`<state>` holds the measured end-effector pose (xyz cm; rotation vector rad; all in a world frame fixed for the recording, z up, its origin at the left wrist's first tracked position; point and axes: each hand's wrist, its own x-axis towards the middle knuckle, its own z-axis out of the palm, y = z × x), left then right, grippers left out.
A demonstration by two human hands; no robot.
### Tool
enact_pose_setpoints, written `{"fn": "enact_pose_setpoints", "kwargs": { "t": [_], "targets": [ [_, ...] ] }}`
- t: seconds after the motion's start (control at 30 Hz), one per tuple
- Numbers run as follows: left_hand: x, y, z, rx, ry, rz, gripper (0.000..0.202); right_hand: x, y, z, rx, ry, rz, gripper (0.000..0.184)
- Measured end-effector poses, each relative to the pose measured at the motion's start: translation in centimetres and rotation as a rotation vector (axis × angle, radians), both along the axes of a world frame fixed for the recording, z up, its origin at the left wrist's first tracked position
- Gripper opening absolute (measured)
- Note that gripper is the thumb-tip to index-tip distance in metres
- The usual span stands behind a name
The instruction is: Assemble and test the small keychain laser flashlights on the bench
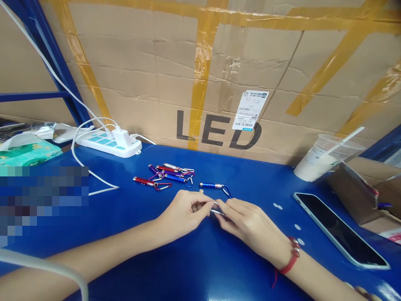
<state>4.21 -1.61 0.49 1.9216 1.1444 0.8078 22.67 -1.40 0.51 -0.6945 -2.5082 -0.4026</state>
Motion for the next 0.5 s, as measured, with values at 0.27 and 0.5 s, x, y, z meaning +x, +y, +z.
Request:
{"fn": "enact_pose_setpoints", "kwargs": {
  "t": [0.27,0.5],
  "targets": [
    [0.00,0.10,-0.08,0.071,-0.003,0.001,0.033,0.19,-0.11,0.29,-0.175,0.023,0.010,0.030],
    [-0.02,0.05,0.01,0.111,0.019,0.002,0.032,0.15,-0.06,0.39,-0.261,0.038,0.020,0.031]
  ]
}}
